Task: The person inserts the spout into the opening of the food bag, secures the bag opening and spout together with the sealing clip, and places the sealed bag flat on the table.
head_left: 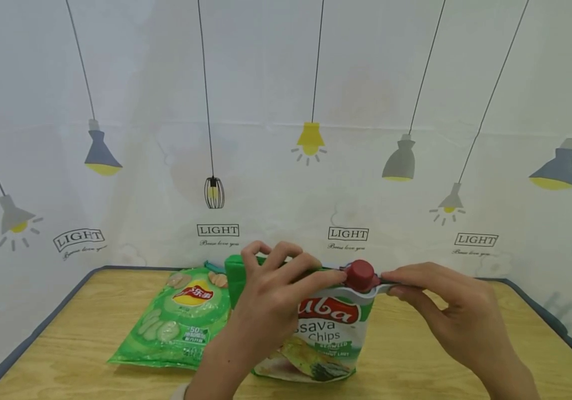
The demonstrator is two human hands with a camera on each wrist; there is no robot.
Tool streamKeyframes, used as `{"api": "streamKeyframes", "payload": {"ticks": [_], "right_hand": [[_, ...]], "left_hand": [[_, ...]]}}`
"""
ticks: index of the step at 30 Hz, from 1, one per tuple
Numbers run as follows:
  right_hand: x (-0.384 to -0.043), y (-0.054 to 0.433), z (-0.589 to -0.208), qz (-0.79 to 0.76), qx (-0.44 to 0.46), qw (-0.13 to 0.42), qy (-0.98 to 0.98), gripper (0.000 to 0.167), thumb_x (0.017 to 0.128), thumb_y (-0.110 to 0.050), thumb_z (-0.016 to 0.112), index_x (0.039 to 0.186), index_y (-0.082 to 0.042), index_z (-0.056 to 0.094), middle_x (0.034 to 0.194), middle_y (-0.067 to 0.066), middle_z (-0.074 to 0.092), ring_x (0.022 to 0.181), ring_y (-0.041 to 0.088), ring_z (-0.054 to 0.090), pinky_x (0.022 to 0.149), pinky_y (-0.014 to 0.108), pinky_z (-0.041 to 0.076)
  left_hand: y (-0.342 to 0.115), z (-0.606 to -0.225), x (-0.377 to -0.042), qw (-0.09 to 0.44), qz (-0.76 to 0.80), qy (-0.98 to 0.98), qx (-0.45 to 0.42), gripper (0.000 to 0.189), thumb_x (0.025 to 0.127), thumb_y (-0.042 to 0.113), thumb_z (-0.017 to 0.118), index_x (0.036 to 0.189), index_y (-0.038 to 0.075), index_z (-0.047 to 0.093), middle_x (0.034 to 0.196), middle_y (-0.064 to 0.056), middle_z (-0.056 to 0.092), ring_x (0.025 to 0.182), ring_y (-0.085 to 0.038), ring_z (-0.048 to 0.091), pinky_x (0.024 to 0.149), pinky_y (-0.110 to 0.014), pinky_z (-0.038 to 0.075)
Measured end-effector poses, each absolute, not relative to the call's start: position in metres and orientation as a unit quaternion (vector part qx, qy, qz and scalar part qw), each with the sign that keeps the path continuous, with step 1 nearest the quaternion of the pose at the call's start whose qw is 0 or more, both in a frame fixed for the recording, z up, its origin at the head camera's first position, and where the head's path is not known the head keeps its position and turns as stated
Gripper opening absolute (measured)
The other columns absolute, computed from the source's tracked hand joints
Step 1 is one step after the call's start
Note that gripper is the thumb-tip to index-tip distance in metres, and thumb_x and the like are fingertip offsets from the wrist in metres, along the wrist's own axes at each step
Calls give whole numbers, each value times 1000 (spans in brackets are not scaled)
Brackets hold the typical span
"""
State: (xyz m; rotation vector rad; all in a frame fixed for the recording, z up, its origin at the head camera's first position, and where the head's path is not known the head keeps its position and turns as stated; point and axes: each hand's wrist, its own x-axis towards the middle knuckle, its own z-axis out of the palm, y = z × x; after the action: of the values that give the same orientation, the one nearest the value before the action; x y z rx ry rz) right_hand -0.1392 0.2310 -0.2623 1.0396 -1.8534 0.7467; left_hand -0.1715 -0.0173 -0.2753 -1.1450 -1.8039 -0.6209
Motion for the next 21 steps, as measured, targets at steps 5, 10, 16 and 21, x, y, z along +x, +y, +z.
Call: {"api": "streamKeyframes", "payload": {"ticks": [5, 10, 16, 21], "right_hand": [[-143, 234, -266, 314, 424, 419, -740, 20, 89, -19, 68, 99, -2, 73, 87, 4, 71, 76, 6, 65, 70, 14, 48], [-144, 230, -270, 377, 445, 383, -716, 19, 88, -10, 68, 101, 4, 71, 88, 9, 71, 78, 10, 67, 71, 17, 50], [-141, 223, -272, 446, 451, 344, -693, 19, 88, -2, 66, 103, 9, 68, 92, 13, 70, 81, 12, 67, 73, 19, 51], [-143, 224, -277, 492, 458, 329, -663, 18, 86, 5, 65, 102, 13, 66, 95, 16, 69, 83, 14, 67, 74, 21, 52]], "left_hand": [[-18, -274, -171, 431, -264, -720, -476, 54, 81, -16, 59, 119, 21, 67, 97, 3, 55, 90, -15, 47, 75, -43, 22], [-22, -273, -171, 414, -289, -715, -484, 52, 82, -15, 59, 123, 16, 62, 104, -4, 48, 92, -19, 47, 75, -36, 25], [-23, -273, -171, 404, -306, -710, -488, 57, 78, -22, 54, 124, 11, 61, 105, -7, 47, 92, -20, 47, 77, -32, 34], [-23, -272, -172, 404, -313, -706, -491, 55, 79, -20, 54, 125, 10, 59, 106, -7, 47, 94, -21, 46, 79, -33, 35]]}}
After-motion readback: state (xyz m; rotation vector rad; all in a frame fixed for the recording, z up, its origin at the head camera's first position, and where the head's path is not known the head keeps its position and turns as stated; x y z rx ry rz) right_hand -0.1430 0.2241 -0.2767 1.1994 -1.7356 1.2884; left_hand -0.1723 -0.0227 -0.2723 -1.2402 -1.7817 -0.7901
